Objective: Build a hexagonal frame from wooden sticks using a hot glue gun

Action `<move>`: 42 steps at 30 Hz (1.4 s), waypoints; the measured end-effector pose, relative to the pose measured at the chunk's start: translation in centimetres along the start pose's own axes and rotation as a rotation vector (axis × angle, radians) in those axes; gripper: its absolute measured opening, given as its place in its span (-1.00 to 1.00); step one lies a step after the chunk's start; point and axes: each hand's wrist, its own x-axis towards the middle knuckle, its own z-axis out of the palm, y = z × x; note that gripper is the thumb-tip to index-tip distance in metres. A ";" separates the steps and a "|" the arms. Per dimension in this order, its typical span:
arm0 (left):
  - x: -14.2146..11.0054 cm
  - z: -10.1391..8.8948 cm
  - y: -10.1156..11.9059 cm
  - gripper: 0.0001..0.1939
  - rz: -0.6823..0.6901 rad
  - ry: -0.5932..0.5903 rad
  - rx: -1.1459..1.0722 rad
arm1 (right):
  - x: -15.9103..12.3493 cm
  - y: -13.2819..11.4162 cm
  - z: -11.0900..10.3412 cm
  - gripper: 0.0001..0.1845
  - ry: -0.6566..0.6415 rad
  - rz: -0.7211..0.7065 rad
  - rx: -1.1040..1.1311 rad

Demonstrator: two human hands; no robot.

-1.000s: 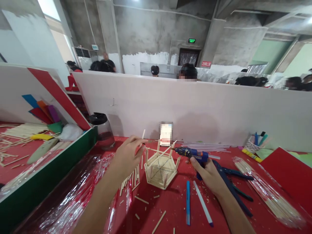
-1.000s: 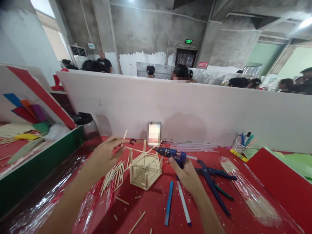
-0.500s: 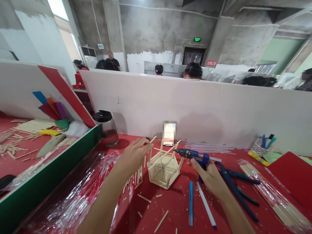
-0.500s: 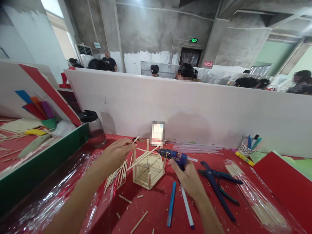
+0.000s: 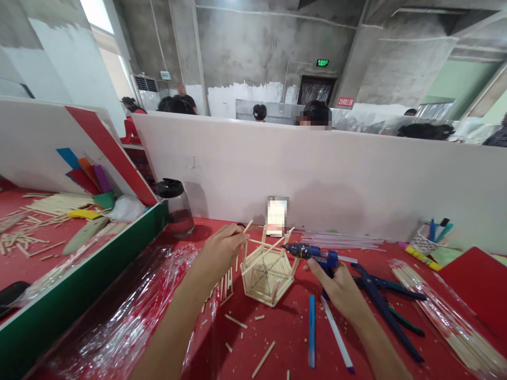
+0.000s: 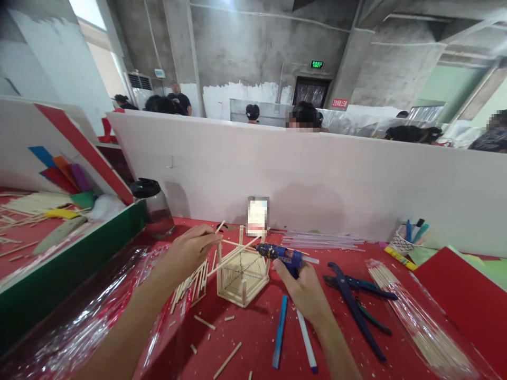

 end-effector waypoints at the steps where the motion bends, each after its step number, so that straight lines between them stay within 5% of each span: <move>1: 0.0 0.1 0.0 -0.74 -0.010 -0.003 -0.005 | 0.0 0.0 0.1 -0.49 0.002 0.002 -0.006; 28: 0.0 0.7 0.0 -0.70 -0.087 0.034 -0.087 | -0.3 0.4 1.3 -0.54 0.067 -0.021 0.009; 37: 0.2 -0.5 -0.1 -0.71 -0.211 0.000 -0.199 | -0.2 0.2 1.2 -0.56 0.075 -0.037 0.007; 42: 0.1 -1.1 -0.7 -0.74 -0.272 0.089 -0.267 | -0.2 0.1 1.1 -0.52 0.073 -0.022 -0.008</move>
